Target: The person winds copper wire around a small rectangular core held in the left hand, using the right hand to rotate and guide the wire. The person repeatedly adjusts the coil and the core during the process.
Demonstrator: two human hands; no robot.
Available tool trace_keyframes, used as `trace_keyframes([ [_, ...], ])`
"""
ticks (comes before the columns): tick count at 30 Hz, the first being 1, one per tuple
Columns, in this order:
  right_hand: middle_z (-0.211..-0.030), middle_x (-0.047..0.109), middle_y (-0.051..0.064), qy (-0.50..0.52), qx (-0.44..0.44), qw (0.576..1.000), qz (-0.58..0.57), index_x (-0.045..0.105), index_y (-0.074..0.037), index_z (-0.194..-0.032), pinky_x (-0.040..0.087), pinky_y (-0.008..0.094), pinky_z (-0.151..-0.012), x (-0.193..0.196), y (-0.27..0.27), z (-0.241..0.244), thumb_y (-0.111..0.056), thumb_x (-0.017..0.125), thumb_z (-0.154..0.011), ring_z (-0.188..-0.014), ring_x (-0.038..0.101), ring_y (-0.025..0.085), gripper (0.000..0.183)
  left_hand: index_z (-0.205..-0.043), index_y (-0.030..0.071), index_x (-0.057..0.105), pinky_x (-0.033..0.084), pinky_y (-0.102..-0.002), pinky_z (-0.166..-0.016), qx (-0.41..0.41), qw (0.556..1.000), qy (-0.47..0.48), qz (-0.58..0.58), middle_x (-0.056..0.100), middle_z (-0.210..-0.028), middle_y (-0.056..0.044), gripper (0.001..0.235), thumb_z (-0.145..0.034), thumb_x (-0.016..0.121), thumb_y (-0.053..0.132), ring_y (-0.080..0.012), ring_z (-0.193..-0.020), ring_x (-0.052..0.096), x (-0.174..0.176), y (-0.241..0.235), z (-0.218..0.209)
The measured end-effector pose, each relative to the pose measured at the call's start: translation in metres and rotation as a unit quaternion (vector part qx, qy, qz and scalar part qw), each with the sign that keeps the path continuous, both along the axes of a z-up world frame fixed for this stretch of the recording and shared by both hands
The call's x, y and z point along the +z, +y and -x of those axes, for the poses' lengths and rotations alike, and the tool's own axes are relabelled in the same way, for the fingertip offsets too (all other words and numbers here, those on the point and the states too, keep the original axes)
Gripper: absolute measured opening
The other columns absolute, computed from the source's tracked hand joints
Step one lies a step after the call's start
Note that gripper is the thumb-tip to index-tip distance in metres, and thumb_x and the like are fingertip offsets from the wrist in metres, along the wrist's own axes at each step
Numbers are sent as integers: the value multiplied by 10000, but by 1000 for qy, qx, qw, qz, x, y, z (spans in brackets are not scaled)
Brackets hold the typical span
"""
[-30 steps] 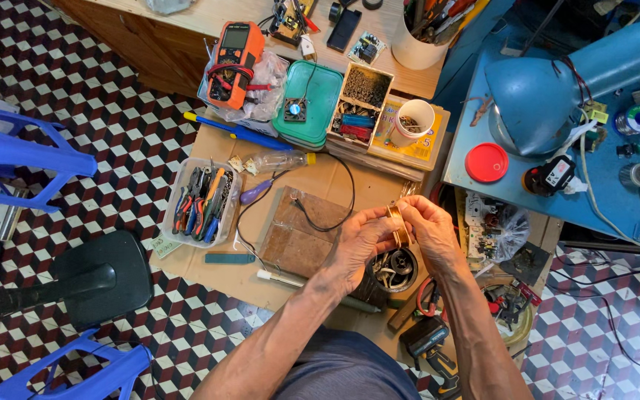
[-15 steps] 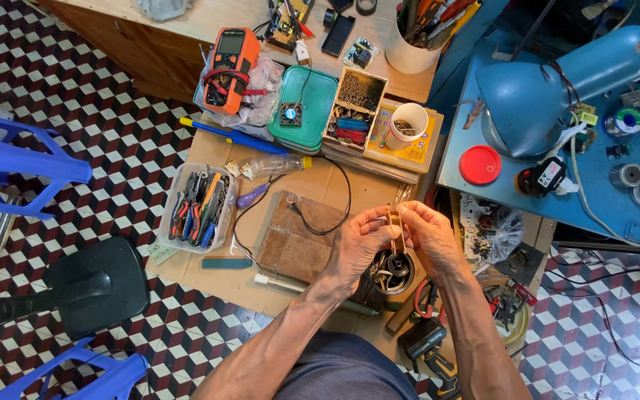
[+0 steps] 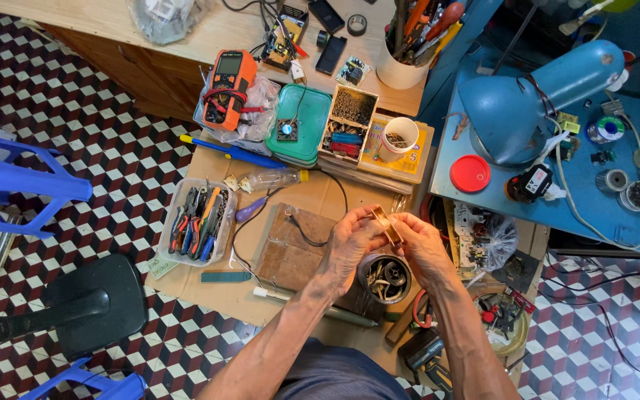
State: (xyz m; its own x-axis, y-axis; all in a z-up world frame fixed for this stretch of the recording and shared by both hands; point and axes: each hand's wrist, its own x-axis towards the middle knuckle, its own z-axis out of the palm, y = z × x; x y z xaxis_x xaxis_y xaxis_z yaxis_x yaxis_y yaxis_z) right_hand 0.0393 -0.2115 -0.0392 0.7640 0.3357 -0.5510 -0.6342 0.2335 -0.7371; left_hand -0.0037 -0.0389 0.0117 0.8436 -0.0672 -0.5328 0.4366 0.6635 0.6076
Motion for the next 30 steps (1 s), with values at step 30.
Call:
trace_keyframes([
  [30,-1092,730,44,-118,21,962,244,737,-43,-1179,477,255,-923,45,-15,0,-233,617,-969,-1018,642,98,308,-1303,-7,577,565,-303,-950,31,999,-14,32,659,-1122,-79,514,-856,793,124,-165,-1038,665,-26,-5,-32],
])
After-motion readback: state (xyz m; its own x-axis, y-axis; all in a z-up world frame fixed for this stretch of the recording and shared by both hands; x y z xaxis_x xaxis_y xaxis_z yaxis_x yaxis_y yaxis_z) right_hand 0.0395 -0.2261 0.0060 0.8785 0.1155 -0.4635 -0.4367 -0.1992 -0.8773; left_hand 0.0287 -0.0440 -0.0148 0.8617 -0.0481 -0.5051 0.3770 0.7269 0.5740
